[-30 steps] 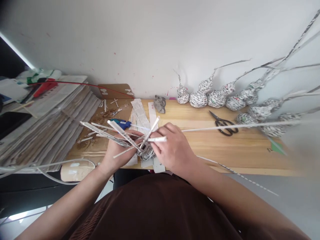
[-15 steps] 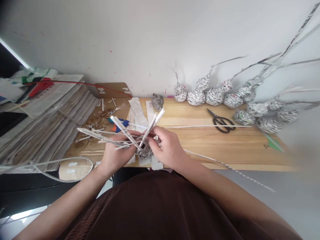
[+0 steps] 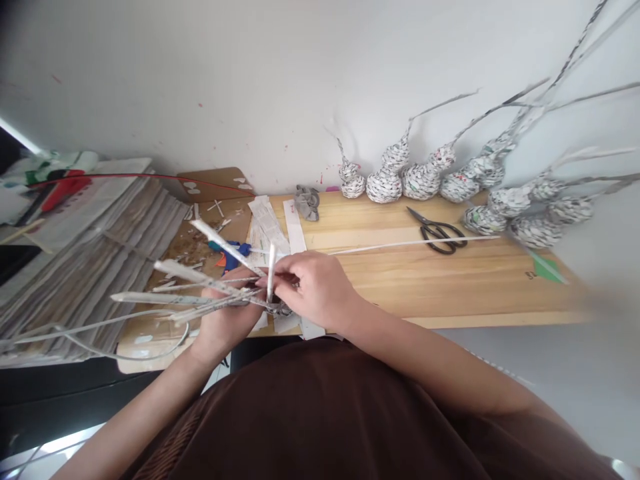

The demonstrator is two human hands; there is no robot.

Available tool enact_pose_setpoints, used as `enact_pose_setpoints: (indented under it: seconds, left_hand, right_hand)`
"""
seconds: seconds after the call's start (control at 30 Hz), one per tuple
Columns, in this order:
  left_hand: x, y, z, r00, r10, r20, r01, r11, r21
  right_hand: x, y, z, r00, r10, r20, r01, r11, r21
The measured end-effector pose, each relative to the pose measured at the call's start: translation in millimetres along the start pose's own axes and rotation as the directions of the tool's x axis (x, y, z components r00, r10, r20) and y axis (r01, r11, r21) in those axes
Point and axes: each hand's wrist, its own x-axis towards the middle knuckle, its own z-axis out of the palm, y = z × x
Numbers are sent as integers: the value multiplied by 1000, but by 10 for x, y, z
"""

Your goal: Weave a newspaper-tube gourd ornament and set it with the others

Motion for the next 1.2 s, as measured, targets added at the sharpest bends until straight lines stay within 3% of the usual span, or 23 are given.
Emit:
enact_pose_setpoints:
  seconds: [0.1, 0.2, 0.33, 0.43, 0.6, 0.7, 0.8, 0.93, 1.1, 1.2]
  left_hand:
    - [-28, -46, -10, 999, -43, 16, 44, 996, -75]
    - [-51, -57, 8, 996, -87, 31, 90, 992, -93]
    - [-47, -7, 48, 997, -70, -19, 68, 996, -58]
    - [-22, 43, 50, 995, -102, -15, 100, 991, -92]
    - [-8, 73, 27, 995, -76, -71, 65, 986, -155]
    - [-32, 48, 46, 995, -73, -64, 62, 987, -149]
    - [-53, 25, 86, 992, -51, -114, 38, 993, -112]
    - [-49, 54, 109, 991, -51, -127, 40, 995, -89]
    - [-31, 105, 92, 994, -65, -92, 55, 993, -105]
    - [-25, 113, 94, 991, -73, -110, 57, 989, -139]
  right_hand:
    - [-31, -6, -41, 988, -126, 87, 119, 990, 76]
    - [-70, 15, -38, 977, -167, 131, 153, 983, 105]
    - [-101, 34, 12, 995, -78, 65, 72, 994, 81]
    - [-94, -14, -6, 995, -24, 98, 10, 990, 143]
    - [-95, -100, -56, 952, -240, 188, 194, 952, 235]
    - [-146, -60, -20, 977, -205, 66, 188, 961, 201]
    - [-202, 0, 2, 992, -97, -75, 101, 994, 37]
    - [-225, 21, -5, 993, -43, -106, 29, 991, -134]
    - [-230, 73, 87, 969, -130, -208, 125, 992, -35]
    - [-254, 117, 155, 962, -108, -252, 129, 989, 68]
